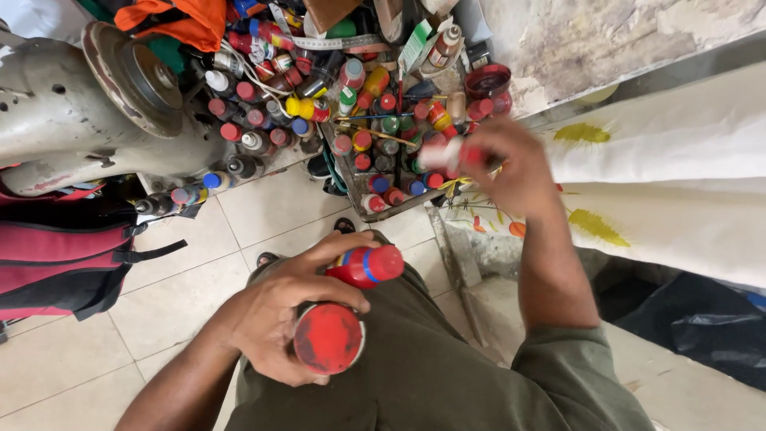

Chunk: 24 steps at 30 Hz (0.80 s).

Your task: The person retrieves a pair of brown leather shoes from a shelf and places them on a workbench. They then walk to a storage area to gather supplies, including a small box and a can of red shoe polish. Returning to the workbench, the person opens the polish can and uses a sponge to apply the red polish to the shoes.

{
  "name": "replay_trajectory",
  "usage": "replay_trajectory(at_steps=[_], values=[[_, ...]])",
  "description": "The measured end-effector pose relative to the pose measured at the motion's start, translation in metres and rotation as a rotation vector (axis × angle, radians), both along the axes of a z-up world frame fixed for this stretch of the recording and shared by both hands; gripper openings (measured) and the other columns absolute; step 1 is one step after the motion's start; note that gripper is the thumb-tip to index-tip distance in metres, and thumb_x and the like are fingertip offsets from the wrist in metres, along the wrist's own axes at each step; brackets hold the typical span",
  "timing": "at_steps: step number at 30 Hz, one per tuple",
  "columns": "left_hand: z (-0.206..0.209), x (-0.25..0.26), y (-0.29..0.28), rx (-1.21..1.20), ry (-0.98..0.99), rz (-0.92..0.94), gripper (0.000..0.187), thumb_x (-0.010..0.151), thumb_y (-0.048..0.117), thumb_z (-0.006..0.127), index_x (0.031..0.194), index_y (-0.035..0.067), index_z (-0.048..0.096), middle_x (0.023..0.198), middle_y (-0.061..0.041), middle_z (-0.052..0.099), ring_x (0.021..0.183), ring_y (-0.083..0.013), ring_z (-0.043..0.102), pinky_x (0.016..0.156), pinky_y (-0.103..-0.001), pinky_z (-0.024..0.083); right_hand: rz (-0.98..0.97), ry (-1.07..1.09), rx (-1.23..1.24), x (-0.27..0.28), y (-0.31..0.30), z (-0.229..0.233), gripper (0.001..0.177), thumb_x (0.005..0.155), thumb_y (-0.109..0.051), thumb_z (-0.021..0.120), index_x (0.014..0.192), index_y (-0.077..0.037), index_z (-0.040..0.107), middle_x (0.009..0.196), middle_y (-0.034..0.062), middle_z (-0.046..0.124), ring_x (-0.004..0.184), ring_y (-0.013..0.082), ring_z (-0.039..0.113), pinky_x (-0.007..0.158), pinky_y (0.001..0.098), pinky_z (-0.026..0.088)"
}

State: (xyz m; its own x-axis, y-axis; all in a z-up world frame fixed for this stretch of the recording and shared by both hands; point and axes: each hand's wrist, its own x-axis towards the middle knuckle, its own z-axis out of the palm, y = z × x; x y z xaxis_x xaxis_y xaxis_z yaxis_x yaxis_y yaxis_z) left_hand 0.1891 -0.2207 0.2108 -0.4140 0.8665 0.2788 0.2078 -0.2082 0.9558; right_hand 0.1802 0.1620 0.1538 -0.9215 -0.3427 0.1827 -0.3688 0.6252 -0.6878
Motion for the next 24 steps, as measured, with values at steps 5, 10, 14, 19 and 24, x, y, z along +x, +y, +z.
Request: replay_trajectory(at_steps=[5, 10, 14, 19, 24], values=[[-0.009, 0.011, -0.013, -0.042, 0.013, 0.144, 0.065, 0.072, 0.064, 0.069, 0.114, 0.015, 0.071, 0.151, -0.028, 0.043, 0.129, -0.0459, 0.063, 0.101, -0.054, 0.051, -0.496, 0.019, 0.317, -0.083, 0.056, -0.083, 0.014, 0.088, -0.006, 0.074, 0.101, -0.009, 0.072, 0.105, 0.0134, 0.060, 0.094, 0.0312, 0.063, 0.085, 0.0409, 0.051], [-0.014, 0.023, -0.019, -0.065, 0.044, 0.216, 0.063, 0.063, 0.053, 0.077, 0.112, 0.014, 0.071, 0.150, -0.028, 0.045, 0.131, -0.0458, 0.062, 0.101, -0.052, 0.052, -0.531, -0.102, 0.504, -0.143, 0.083, -0.174, 0.021, 0.086, -0.011, 0.069, 0.106, -0.011, 0.073, 0.115, 0.0182, 0.057, 0.090, 0.0426, 0.065, 0.080, 0.0515, 0.055], [-0.017, 0.030, -0.024, -0.073, 0.052, 0.258, 0.066, 0.061, 0.049, 0.079, 0.115, 0.012, 0.071, 0.151, -0.030, 0.043, 0.135, -0.0466, 0.059, 0.106, -0.052, 0.049, -0.409, -0.069, 0.524, -0.160, 0.091, -0.212, 0.039, 0.081, -0.011, 0.070, 0.119, -0.003, 0.067, 0.115, 0.0233, 0.054, 0.088, 0.0508, 0.060, 0.073, 0.0621, 0.050], [-0.019, 0.030, -0.027, -0.073, 0.062, 0.293, 0.065, 0.064, 0.046, 0.080, 0.115, 0.009, 0.070, 0.152, -0.032, 0.042, 0.139, -0.0486, 0.055, 0.109, -0.054, 0.047, -0.557, -0.253, 0.452, -0.116, 0.017, -0.090, 0.056, 0.087, -0.012, 0.070, 0.140, -0.012, 0.053, 0.135, 0.0193, 0.039, 0.107, 0.0424, 0.058, 0.091, 0.0522, 0.050], [-0.029, 0.024, -0.014, -0.090, 0.054, 0.292, 0.064, 0.061, 0.041, 0.083, 0.116, 0.009, 0.070, 0.154, -0.028, 0.039, 0.138, -0.0467, 0.055, 0.108, -0.054, 0.049, 0.076, -0.132, -0.338, -0.016, -0.073, 0.014, 0.022, 0.110, -0.020, 0.052, 0.129, -0.010, 0.054, 0.109, 0.0067, 0.064, 0.079, 0.0115, 0.062, 0.066, 0.0214, 0.055]])
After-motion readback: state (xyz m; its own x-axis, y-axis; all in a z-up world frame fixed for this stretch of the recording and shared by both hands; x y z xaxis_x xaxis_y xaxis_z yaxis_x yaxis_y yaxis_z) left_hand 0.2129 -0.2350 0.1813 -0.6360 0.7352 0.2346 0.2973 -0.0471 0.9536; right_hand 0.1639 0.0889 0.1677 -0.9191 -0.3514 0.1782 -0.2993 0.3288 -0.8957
